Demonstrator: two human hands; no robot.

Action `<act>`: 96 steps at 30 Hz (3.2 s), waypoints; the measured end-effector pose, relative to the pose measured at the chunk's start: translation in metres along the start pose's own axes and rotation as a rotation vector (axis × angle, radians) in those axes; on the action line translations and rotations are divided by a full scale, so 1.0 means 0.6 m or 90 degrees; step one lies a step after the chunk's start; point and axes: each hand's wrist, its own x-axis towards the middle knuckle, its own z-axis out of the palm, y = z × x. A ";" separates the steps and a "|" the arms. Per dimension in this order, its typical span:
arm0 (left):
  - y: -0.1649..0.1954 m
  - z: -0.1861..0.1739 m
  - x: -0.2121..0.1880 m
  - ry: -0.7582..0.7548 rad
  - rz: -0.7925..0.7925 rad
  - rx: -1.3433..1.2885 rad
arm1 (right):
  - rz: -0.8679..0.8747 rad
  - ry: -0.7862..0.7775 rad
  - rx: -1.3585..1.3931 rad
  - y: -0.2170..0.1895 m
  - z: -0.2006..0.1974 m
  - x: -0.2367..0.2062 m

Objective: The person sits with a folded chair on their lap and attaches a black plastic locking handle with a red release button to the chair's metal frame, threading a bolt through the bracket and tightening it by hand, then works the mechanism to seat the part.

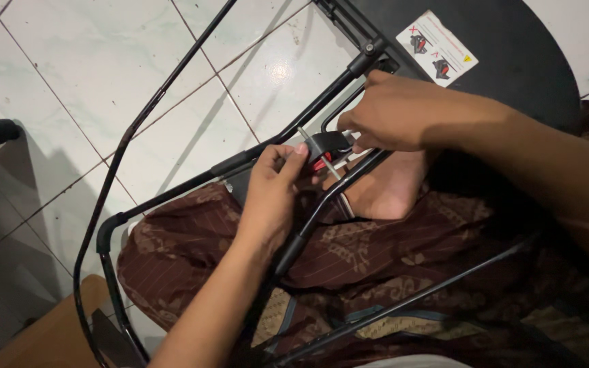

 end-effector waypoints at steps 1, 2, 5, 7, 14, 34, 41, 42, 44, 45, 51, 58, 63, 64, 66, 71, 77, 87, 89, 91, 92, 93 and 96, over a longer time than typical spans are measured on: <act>-0.004 0.007 -0.001 0.026 0.015 -0.001 | 0.016 -0.003 0.005 -0.003 -0.001 -0.001; -0.006 0.011 -0.001 0.051 0.031 -0.001 | 0.034 -0.005 0.010 -0.006 -0.003 -0.001; -0.008 0.008 -0.004 0.065 -0.045 -0.069 | 0.070 -0.034 0.003 -0.015 -0.007 -0.001; -0.006 0.000 0.002 -0.061 -0.054 -0.120 | 0.072 -0.033 0.018 -0.021 -0.008 -0.001; -0.002 -0.006 0.034 -0.171 -0.119 -0.156 | 0.068 -0.058 0.002 -0.026 -0.012 0.002; -0.003 -0.009 0.027 -0.028 -0.135 -0.111 | 0.145 -0.105 0.017 -0.034 -0.013 0.000; -0.011 -0.006 0.032 0.016 -0.002 0.042 | 0.099 -0.071 -0.011 -0.033 -0.005 0.007; -0.011 -0.004 0.033 0.015 -0.006 0.068 | 0.095 -0.067 -0.009 -0.033 -0.005 0.005; -0.007 -0.002 0.034 0.015 -0.011 0.120 | 0.085 -0.059 -0.007 -0.032 -0.005 0.005; -0.004 0.000 0.034 0.014 0.011 0.209 | 0.094 -0.066 -0.009 -0.032 -0.005 0.004; 0.007 0.010 0.024 0.036 0.052 0.271 | 0.089 -0.067 -0.022 -0.024 0.006 0.012; -0.001 -0.005 0.026 0.089 0.083 0.321 | 0.067 -0.047 -0.018 -0.005 0.034 0.023; -0.007 -0.016 0.033 0.057 0.101 0.316 | 0.067 -0.029 -0.011 0.002 0.047 0.032; -0.007 -0.018 0.035 0.055 0.107 0.335 | 0.064 -0.029 -0.001 0.002 0.048 0.033; -0.008 -0.020 0.037 0.044 0.117 0.352 | 0.063 -0.017 0.007 0.003 0.047 0.032; -0.015 -0.025 0.039 0.049 0.135 0.388 | 0.041 -0.030 0.003 -0.001 0.041 0.029; -0.025 -0.023 0.047 0.002 0.121 0.331 | 0.029 -0.006 0.016 -0.006 0.037 0.031; 0.012 -0.059 0.031 -0.125 0.010 0.212 | -0.011 0.043 0.059 0.004 0.048 0.036; 0.008 -0.061 0.033 -0.119 0.027 0.220 | -0.023 0.064 0.067 0.005 0.050 0.038; 0.000 -0.062 0.036 -0.120 0.002 0.134 | 0.007 0.028 0.025 0.006 0.052 0.041; -0.004 -0.063 0.037 -0.121 -0.013 0.090 | 0.023 0.008 0.005 0.007 0.053 0.041; -0.007 -0.065 0.039 -0.101 -0.024 0.079 | 0.026 0.009 0.013 0.008 0.055 0.042; -0.013 -0.075 0.041 -0.056 -0.041 0.072 | 0.016 0.030 0.038 0.010 0.060 0.047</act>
